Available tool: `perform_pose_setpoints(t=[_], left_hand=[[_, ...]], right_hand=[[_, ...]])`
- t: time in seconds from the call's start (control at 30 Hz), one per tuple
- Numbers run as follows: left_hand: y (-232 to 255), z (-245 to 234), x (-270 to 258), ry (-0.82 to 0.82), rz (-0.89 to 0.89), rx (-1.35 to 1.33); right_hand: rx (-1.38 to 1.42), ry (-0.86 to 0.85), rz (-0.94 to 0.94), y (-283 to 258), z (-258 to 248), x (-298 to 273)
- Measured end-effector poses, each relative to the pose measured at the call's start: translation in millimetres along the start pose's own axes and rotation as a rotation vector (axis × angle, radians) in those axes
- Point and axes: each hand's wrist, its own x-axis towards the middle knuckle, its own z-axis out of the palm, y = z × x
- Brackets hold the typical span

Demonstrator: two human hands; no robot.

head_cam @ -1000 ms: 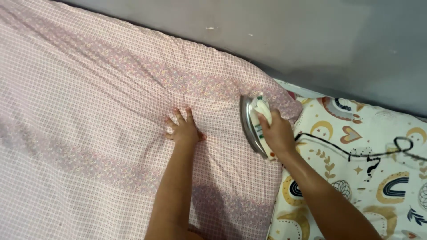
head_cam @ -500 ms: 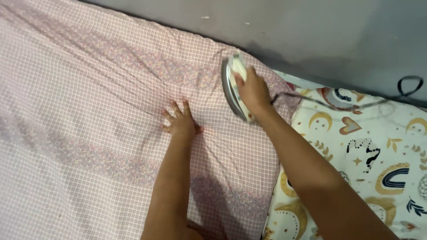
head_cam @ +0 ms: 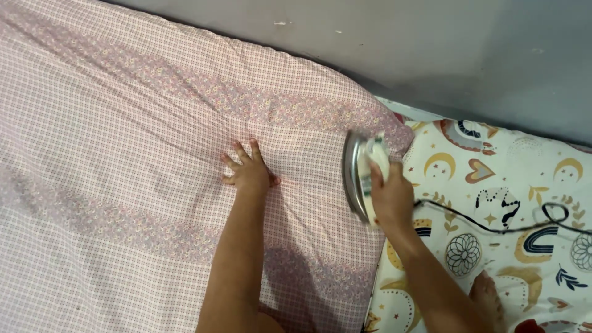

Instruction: The recorder is ironing bed sheets and a pillowcase on a bed.

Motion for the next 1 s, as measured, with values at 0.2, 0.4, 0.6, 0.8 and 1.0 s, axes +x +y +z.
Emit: perform_pose_setpoints(t=[0.2,0.4,0.6,0.8,1.0], left_hand=[[-2,3,0,0.013,0.004,-0.007],[-5,-5,-5,0.024,0.018,-0.054],[-5,-5,-5,0.01,0.03,-0.065],[-5,-7,-3,-0.019,0.005,-0.035],[-5,-6,-1,-0.026,0.025,-0.007]], right_hand=[[0.301,-0.035,0.211,-70,3,68],[0.128,-0.029,-0.009,-72,-6,81],[0.169,-0.19,0.003,-20,-31,-8],[0.236,-0.092,0.329,10,-16,-34],[0.357,0.016,0.199,-52,-21,38]])
